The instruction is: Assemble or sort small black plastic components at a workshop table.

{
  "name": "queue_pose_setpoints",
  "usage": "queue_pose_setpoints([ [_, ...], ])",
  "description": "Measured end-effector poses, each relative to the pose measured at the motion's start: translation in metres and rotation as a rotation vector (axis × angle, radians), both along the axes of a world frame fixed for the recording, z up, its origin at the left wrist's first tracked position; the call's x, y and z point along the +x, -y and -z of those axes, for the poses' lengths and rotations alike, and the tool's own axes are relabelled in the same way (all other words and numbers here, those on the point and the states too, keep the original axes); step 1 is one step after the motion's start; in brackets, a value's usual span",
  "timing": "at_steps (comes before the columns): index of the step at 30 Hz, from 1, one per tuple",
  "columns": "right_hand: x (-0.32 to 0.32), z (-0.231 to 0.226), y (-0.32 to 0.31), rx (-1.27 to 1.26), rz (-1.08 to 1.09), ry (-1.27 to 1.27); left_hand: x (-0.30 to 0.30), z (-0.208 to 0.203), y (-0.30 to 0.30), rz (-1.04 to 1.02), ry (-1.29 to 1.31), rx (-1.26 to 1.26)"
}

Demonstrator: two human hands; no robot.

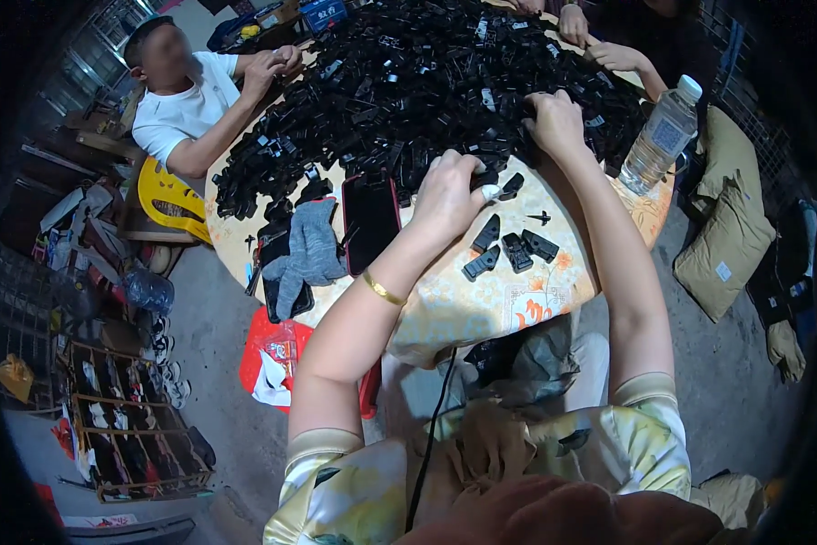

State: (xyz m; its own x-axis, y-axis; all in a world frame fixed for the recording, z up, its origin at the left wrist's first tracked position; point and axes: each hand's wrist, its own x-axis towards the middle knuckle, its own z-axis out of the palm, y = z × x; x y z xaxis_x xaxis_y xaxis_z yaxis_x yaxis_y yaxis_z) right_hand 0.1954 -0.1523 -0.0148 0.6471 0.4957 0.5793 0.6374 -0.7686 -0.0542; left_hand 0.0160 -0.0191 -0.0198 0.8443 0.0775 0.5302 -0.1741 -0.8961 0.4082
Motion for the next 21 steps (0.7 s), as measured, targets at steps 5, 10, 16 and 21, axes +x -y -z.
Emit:
queue_pose_setpoints([
  [5, -0.024, -0.019, 0.009, 0.317, -0.301, -0.222, 0.009, 0.008, 0.011, -0.028, -0.002, 0.173],
  [10, -0.062, -0.033, 0.024, 0.474, -0.652, -0.82, 0.003, 0.004, 0.014, -0.018, -0.004, 0.195],
  [16, -0.073, -0.029, 0.036, 0.432, -0.705, -1.161, 0.001, -0.028, -0.008, 0.068, -0.207, -0.859],
  [21, -0.088, -0.024, 0.028, 0.449, -0.809, -1.076, -0.003, -0.026, -0.008, 0.316, -0.246, -1.226],
])
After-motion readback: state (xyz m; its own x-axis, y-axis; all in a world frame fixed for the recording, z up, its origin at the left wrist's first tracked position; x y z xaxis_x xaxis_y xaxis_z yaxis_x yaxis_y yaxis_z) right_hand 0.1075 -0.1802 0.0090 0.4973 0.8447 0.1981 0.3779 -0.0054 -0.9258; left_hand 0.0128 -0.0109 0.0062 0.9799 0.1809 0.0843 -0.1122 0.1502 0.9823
